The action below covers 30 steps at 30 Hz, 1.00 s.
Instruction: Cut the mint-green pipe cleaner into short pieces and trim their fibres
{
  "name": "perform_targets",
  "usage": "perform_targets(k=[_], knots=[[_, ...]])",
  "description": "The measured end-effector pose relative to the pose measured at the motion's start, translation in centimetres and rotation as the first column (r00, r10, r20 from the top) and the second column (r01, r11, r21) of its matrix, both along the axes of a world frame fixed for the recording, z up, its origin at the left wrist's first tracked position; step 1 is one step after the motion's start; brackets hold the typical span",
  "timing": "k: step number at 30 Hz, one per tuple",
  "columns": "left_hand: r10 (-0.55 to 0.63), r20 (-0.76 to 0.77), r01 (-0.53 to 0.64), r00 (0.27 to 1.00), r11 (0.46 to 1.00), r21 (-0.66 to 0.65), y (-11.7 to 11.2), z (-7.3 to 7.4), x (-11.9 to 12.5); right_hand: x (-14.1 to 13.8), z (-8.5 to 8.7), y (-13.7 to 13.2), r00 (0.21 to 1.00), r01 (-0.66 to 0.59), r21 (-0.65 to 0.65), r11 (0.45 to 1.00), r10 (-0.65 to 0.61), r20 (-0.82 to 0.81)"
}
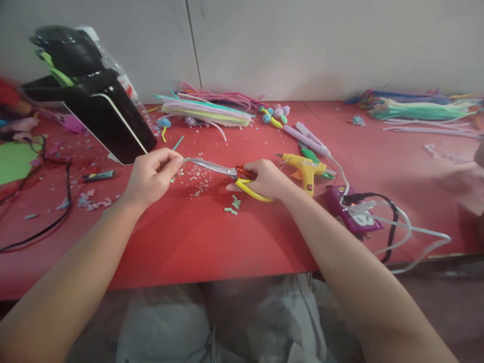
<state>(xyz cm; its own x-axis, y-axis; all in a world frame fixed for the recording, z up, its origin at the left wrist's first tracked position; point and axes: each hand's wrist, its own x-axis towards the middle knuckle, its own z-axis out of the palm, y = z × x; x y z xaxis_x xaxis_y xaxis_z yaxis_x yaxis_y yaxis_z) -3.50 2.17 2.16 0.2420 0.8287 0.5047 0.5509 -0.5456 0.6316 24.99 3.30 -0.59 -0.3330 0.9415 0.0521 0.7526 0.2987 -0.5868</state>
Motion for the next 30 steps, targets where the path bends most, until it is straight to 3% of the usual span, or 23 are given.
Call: perform_targets(k=[30], knots=[[0.006,-0.005,-0.006,1.0,0.999,-0.043,-0.11,0.08,0.13,0.04,-0.47,0.36,1.0,0.002,0.02,1.0,-0.003,0.019]])
